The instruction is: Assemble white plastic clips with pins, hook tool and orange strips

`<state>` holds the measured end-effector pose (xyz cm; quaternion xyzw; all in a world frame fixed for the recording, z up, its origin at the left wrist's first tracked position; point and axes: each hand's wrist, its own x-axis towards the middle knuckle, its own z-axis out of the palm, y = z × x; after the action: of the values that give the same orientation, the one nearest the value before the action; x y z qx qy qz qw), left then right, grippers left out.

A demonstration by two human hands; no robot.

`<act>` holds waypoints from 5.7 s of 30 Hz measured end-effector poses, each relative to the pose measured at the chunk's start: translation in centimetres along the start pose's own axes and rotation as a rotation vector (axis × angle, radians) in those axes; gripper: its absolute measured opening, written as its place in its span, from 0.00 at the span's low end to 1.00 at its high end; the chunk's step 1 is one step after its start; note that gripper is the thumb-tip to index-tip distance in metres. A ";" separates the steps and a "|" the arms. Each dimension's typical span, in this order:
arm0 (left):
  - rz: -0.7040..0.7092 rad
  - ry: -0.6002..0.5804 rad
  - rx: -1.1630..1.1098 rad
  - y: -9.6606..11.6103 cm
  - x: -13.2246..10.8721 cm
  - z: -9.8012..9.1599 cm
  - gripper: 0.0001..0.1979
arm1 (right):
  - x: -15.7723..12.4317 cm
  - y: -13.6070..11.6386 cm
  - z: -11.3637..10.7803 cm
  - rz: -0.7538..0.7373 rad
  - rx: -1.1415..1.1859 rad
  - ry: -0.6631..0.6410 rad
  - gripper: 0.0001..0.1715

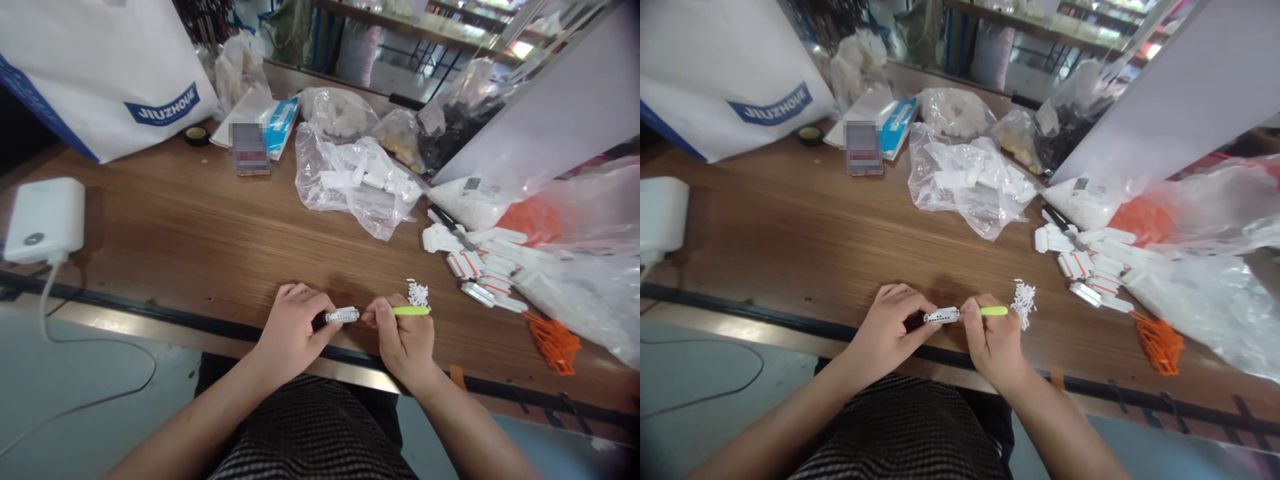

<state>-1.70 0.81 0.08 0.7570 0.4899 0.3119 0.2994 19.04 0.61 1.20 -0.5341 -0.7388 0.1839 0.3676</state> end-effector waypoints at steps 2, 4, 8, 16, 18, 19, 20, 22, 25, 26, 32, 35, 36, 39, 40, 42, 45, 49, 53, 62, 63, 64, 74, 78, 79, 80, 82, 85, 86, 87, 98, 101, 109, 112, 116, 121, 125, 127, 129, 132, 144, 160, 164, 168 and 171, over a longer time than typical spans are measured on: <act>0.003 -0.001 0.001 -0.1 0.0 0.0 0.04 | 0.1 0.0 0.0 -0.007 0.010 -0.018 0.20; 0.002 -0.004 0.002 -0.2 -0.1 0.0 0.04 | 0.1 0.0 0.0 -0.016 0.013 -0.022 0.19; -0.003 -0.002 -0.003 -0.2 0.0 0.1 0.04 | -0.1 0.1 -0.2 -0.010 0.011 0.058 0.20; -0.013 0.005 -0.008 0.1 0.1 0.0 0.05 | -0.3 0.4 -0.3 0.047 -0.008 0.074 0.23; -0.016 0.006 -0.005 0.1 0.1 0.1 0.04 | -0.2 0.2 -0.3 0.048 -0.013 0.079 0.23; -0.014 0.007 -0.004 0.0 0.0 0.1 0.04 | -0.1 0.2 -0.3 0.046 -0.015 0.083 0.23; -0.010 0.010 -0.002 0.0 0.0 0.1 0.04 | 0.0 0.1 -0.3 0.041 -0.015 0.085 0.23; -0.003 0.013 -0.001 0.0 0.0 0.2 0.04 | 0.1 0.0 -0.2 0.028 -0.014 0.086 0.23; 0.000 0.016 -0.003 -0.1 0.0 0.2 0.05 | 0.2 0.0 -0.2 0.014 -0.017 0.076 0.22; 0.001 0.015 -0.003 -0.1 0.0 0.2 0.05 | 0.2 0.0 -0.2 0.011 -0.018 0.070 0.22; -0.009 0.003 0.006 -0.1 -0.1 0.2 0.04 | 0.0 0.1 -0.2 -0.015 -0.018 0.013 0.21; -0.002 0.010 0.001 0.0 -0.1 0.1 0.04 | 0.0 0.1 -0.2 -0.050 -0.067 -0.026 0.20; 0.001 0.012 -0.003 0.0 0.0 0.1 0.04 | 0.0 0.0 -0.2 -0.061 -0.082 -0.030 0.20; 0.003 0.018 -0.007 0.0 0.0 0.1 0.04 | -0.1 0.0 -0.3 -0.071 -0.068 0.001 0.20; 0.002 0.020 -0.007 -0.1 0.0 0.1 0.05 | -0.1 0.0 -0.3 -0.062 -0.055 0.030 0.20; -0.002 0.021 -0.004 -0.1 0.0 0.1 0.05 | -0.2 0.1 -0.5 -0.035 -0.038 0.084 0.20; -0.005 0.015 -0.002 0.0 0.0 0.1 0.05 | -0.2 0.2 -0.5 -0.010 -0.033 0.090 0.21; -0.004 0.018 -0.005 0.0 -0.1 0.1 0.05 | -0.1 0.1 -0.4 -0.010 -0.021 0.065 0.21; 0.000 0.022 -0.010 0.0 -0.1 0.1 0.05 | -0.2 0.1 -0.3 -0.005 -0.020 0.066 0.21; -0.008 0.011 0.004 -0.1 0.0 0.1 0.04 | 0.2 0.3 0.0 -0.005 -0.026 -0.004 0.21; -0.009 0.007 0.004 -0.1 0.0 0.1 0.03 | 0.3 0.3 0.0 -0.006 -0.028 -0.013 0.20; -0.009 0.006 0.004 0.0 0.0 0.2 0.03 | 0.3 0.3 0.0 -0.004 -0.028 -0.020 0.20; -0.009 0.014 -0.004 0.1 0.0 0.0 0.03 | -0.2 0.3 -0.4 0.019 -0.046 0.084 0.21; -0.010 0.010 0.004 0.1 -0.1 0.0 0.04 | 0.0 0.0 -0.4 0.008 -0.044 0.059 0.22; -0.010 0.009 0.005 0.1 -0.1 0.0 0.04 | 0.0 -0.1 -0.5 0.005 -0.045 0.059 0.22; -0.008 0.011 0.005 0.2 -0.1 0.0 0.04 | 0.0 -0.1 -0.5 0.002 -0.045 0.063 0.22; -0.002 0.015 0.000 0.2 0.0 0.1 0.04 | 0.0 -0.2 -0.5 0.005 -0.040 0.072 0.22; 0.001 0.018 -0.005 0.1 0.1 0.1 0.04 | -0.1 -0.2 -0.4 0.012 -0.034 0.068 0.22; -0.001 0.017 -0.005 0.1 0.1 0.1 0.04 | -0.1 -0.2 -0.4 0.014 -0.031 0.063 0.22; -0.004 0.016 -0.006 0.1 0.1 0.1 0.04 | -0.1 -0.2 -0.4 0.013 -0.028 0.057 0.22; -0.004 0.012 -0.007 0.2 0.1 0.0 0.04 | 0.1 -0.2 -0.2 -0.035 -0.088 -0.012 0.21; 0.004 0.018 -0.012 0.1 0.1 0.1 0.04 | 0.0 -0.3 -0.2 -0.113 -0.129 -0.034 0.20; 0.000 0.008 -0.004 0.0 -0.1 0.1 0.04 | -0.4 0.2 -0.5 -0.029 -0.056 0.093 0.21; 0.002 0.006 0.001 0.0 -0.1 0.1 0.04 | -0.2 0.4 -0.3 -0.017 -0.037 0.066 0.20; 0.005 0.004 -0.003 -0.1 0.0 0.1 0.04 | -0.1 0.4 -0.1 0.000 -0.004 0.021 0.20; 0.003 0.013 0.002 -0.1 0.0 0.1 0.06 | 0.2 0.4 -0.4 0.102 0.142 0.261 0.24; 0.006 0.021 0.016 -0.1 0.0 0.2 0.07 | 0.9 1.1 -2.3 0.169 0.219 0.392 0.19; 0.011 0.024 0.024 -0.1 0.0 0.2 0.07 | 1.0 1.9 -4.0 0.208 0.183 0.353 0.14; 0.013 0.021 0.038 -0.1 0.0 0.2 0.08 | 0.9 3.0 -5.9 0.249 0.117 0.294 0.13; 0.014 0.006 0.061 0.0 -0.1 0.1 0.09 | 1.1 4.8 -7.9 0.242 0.001 0.173 0.13; 0.109 -0.061 0.132 0.6 0.0 0.1 0.09 | 7.7 5.7 -4.1 0.005 -0.862 -0.283 0.17; 0.173 -0.053 0.142 -0.5 -0.5 0.0 0.03 | 0.5 10.5 -15.0 0.349 -0.663 -0.027 0.19; 0.163 -0.065 0.146 -0.8 -0.4 0.2 0.04 | -3.1 14.1 -20.7 0.497 -0.790 -0.073 0.22; 0.162 -0.072 0.153 -1.0 -0.3 0.2 0.05 | -5.6 15.4 -23.4 0.587 -0.838 -0.102 0.19; 0.173 -0.068 0.163 -1.0 -0.4 0.2 0.06 | -6.6 15.2 -24.3 0.633 -0.831 -0.108 0.18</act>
<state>-2.25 0.76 -0.91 0.8282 0.4362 0.2700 0.2255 47.96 -2.96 4.91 -0.8217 -0.5698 0.0047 0.0128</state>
